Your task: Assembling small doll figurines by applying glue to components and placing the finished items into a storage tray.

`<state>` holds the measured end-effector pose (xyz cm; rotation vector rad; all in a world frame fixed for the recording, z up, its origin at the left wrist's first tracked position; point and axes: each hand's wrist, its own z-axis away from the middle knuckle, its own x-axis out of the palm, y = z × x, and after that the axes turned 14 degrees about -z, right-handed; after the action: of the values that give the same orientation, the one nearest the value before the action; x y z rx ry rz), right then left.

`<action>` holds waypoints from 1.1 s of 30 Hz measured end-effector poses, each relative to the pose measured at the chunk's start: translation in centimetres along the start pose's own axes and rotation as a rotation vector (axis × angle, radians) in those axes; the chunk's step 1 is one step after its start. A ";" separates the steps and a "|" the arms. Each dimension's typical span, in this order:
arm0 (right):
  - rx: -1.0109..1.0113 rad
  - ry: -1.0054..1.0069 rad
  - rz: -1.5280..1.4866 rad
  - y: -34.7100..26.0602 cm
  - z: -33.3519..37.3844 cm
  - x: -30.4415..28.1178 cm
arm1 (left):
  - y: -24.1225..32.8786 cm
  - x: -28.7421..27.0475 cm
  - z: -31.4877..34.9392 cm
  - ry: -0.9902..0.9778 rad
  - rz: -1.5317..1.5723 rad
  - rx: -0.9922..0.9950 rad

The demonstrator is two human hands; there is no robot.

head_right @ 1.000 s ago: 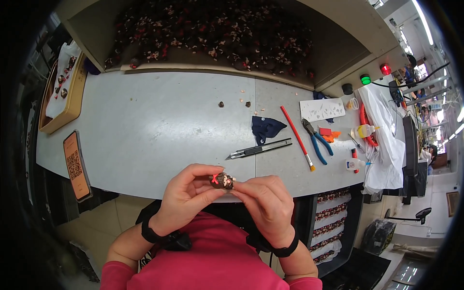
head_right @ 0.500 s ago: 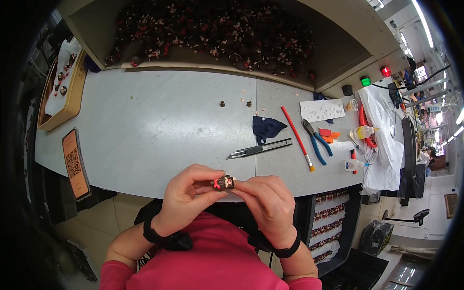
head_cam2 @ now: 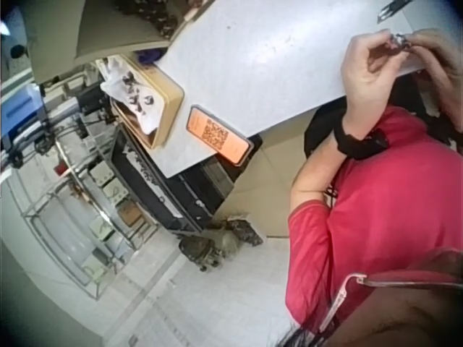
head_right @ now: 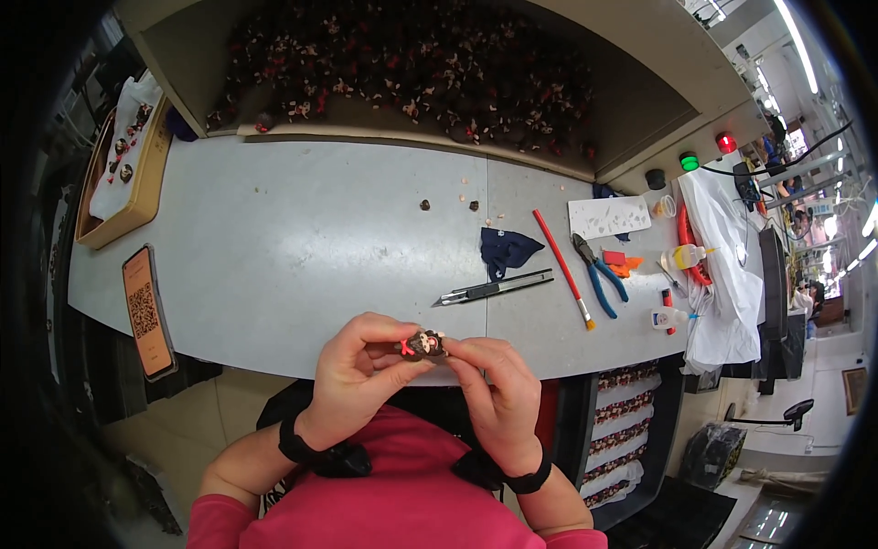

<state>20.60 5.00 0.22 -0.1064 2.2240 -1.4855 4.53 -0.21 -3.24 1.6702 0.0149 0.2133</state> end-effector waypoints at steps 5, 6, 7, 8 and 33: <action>0.182 -0.013 -0.150 -0.1 0.2 -0.3 | 0.2 0.4 -0.1 0.067 0.028 0.030; 0.234 -0.012 -0.198 0.0 0.2 -0.3 | 0.2 0.3 -0.1 0.066 0.014 0.029; 0.231 -0.011 -0.197 0.0 0.3 -0.4 | 0.3 0.3 -0.1 0.063 0.001 0.031; 0.284 -0.013 -0.272 0.2 0.4 -0.5 | 0.4 0.3 -0.1 0.063 0.001 0.033; 0.424 -0.028 -0.522 -0.1 -0.4 -0.4 | 0.2 0.3 -0.2 0.042 0.092 -0.025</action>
<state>20.75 5.38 0.55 -0.6005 1.8869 -2.1789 4.79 -0.03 -3.01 1.6433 -0.0324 0.3169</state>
